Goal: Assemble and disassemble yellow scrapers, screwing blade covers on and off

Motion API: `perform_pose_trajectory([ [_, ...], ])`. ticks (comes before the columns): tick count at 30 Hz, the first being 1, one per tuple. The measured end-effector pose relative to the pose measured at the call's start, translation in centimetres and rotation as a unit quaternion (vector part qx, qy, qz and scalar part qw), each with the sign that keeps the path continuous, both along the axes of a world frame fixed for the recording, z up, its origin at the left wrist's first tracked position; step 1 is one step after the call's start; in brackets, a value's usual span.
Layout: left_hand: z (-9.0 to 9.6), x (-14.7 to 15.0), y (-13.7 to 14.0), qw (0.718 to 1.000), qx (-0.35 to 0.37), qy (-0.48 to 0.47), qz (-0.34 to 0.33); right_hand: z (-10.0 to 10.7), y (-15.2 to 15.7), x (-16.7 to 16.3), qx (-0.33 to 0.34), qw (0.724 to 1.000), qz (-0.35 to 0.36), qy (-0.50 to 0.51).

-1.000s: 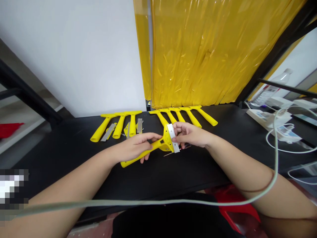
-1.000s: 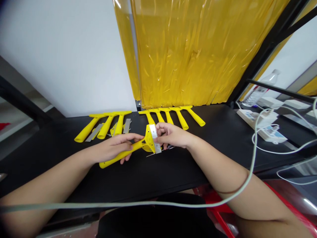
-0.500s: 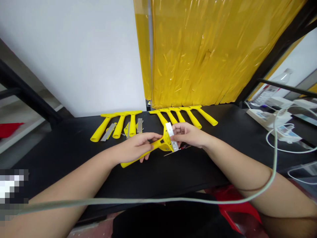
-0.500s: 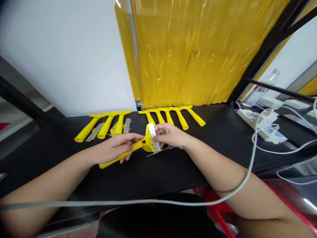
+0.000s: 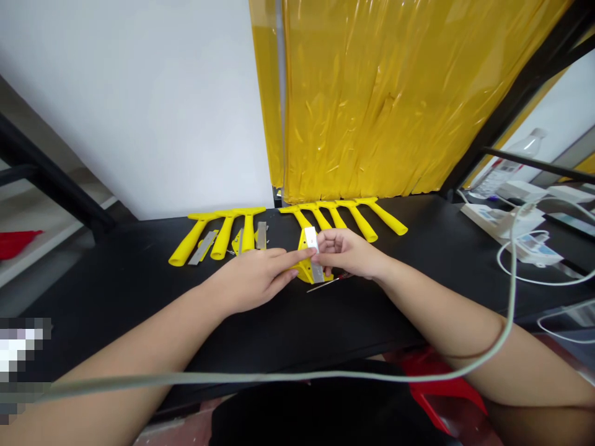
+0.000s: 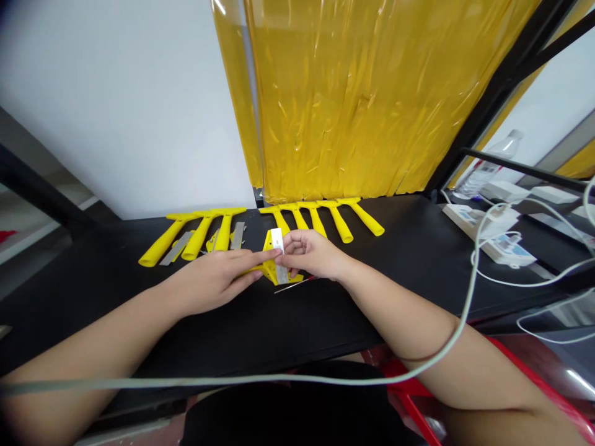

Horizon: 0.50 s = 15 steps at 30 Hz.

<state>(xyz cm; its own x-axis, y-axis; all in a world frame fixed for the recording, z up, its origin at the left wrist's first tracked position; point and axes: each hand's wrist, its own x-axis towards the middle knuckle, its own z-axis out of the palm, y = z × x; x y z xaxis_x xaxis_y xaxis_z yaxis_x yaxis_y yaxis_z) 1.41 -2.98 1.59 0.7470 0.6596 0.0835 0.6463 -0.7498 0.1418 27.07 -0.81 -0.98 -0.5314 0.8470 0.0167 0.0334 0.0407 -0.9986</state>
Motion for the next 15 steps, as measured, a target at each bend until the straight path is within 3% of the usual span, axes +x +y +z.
perform_pose_trajectory([
  [2, 0.2, -0.4, 0.4, 1.0, 0.002, -0.001, 0.023, 0.0, 0.2, 0.5, 0.057, 0.997, -0.034, -0.04],
  [4, 0.4, -0.8, 0.8, 0.998, 0.011, 0.003, 0.055, 0.1, 0.3, 1.1, 0.158, 0.978, -0.066, -0.116],
  [8, 0.4, -1.6, 1.7, 0.996, 0.025, 0.006, 0.085, 0.5, 0.3, 2.1, 0.318, 0.897, -0.047, -0.304],
  [11, 0.3, -1.7, 1.8, 0.996, 0.009, 0.009, 0.089, 0.7, 0.0, 2.1, 0.374, 0.856, -0.014, -0.356],
  [15, 0.3, -1.7, 1.8, 0.996, -0.003, 0.011, 0.091, 0.8, -0.5, 1.4, 0.406, 0.852, 0.046, -0.327],
])
